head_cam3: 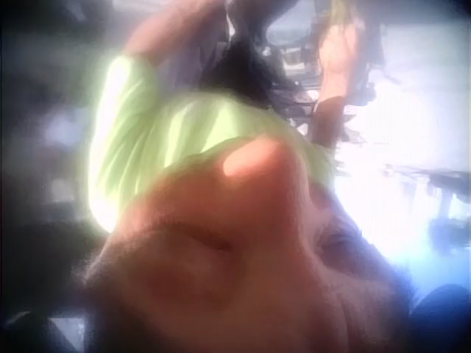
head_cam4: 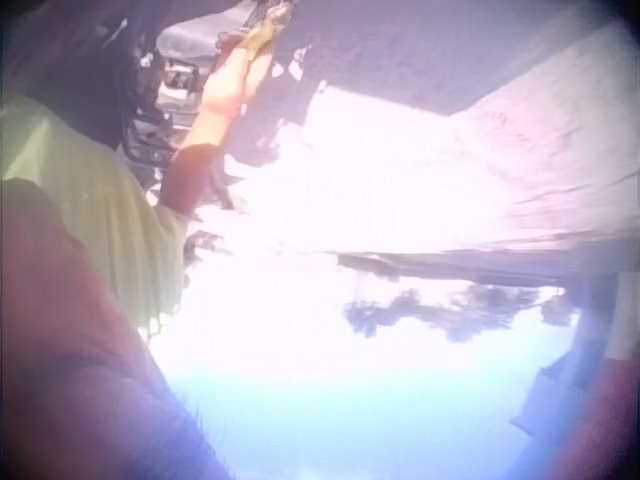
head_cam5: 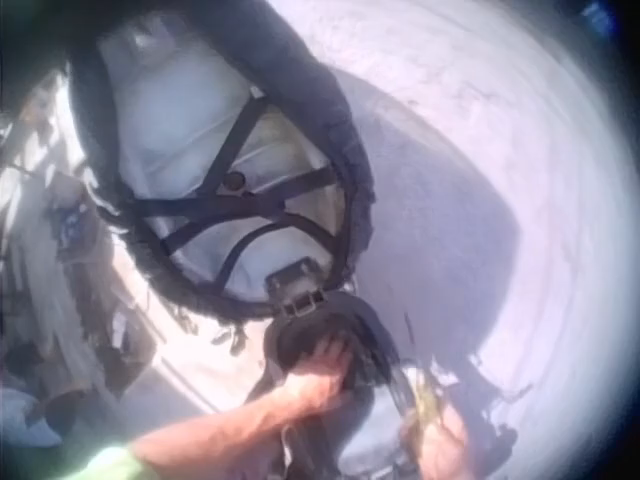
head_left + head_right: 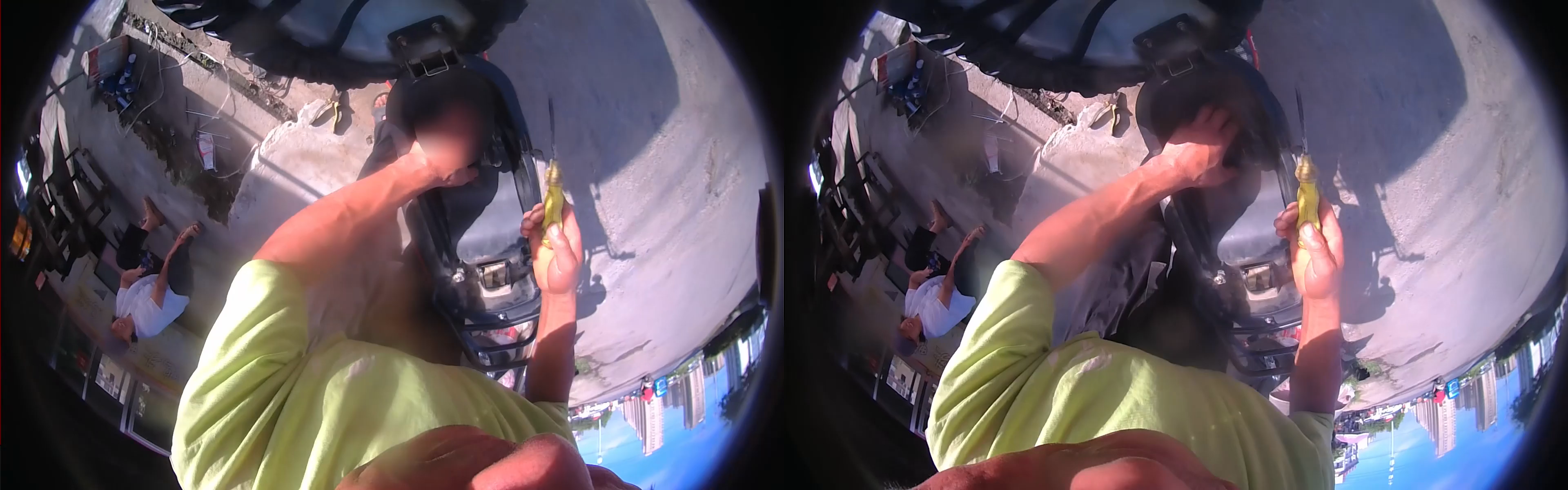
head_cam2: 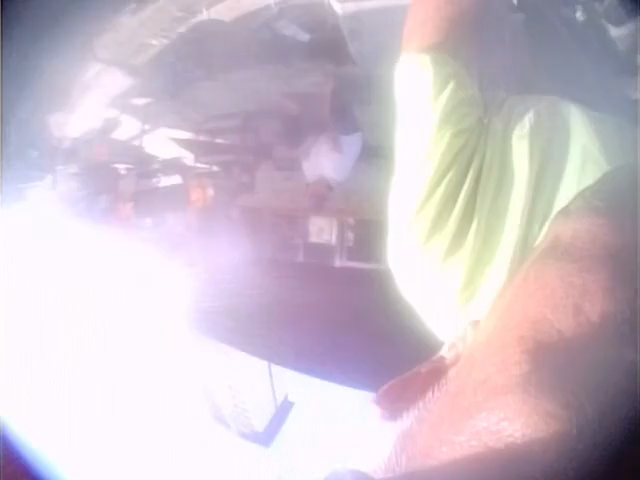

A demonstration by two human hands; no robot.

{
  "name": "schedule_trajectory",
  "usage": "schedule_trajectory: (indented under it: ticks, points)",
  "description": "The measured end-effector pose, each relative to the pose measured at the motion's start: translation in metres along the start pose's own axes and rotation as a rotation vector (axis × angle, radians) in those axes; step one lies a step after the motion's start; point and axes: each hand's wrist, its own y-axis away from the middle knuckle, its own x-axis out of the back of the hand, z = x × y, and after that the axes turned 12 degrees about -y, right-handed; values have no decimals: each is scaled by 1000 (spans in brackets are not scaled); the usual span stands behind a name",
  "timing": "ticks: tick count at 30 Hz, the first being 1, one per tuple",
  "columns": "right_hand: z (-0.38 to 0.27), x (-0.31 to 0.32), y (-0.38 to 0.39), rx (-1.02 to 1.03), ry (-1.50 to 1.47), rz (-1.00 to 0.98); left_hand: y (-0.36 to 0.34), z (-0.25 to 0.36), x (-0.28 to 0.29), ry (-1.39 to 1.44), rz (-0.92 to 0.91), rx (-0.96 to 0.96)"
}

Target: The person uses a screwdriver to loosen and tighten screws on the interior of a scooter's storage compartment, and then handles several small components and wires within the compartment before closing the seat.

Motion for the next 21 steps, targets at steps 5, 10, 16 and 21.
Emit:
schedule_trajectory:
  ticks: [5, 10, 16, 21]
  points:
    - [58, 15, 4, 108, 464, -187, -1, -4, 0, -33, 30, -74]
    - [68, -18, -22, 94, 805, -49, -6, 4, 25, -57, -43, -59]
    - [66, -14, -27, 89, 829, -71, -6, -2, 16, -3, -14, -63]
    - [76, -12, -28, 201, 947, -82, -2, -1, 14, -50, 38, -93]
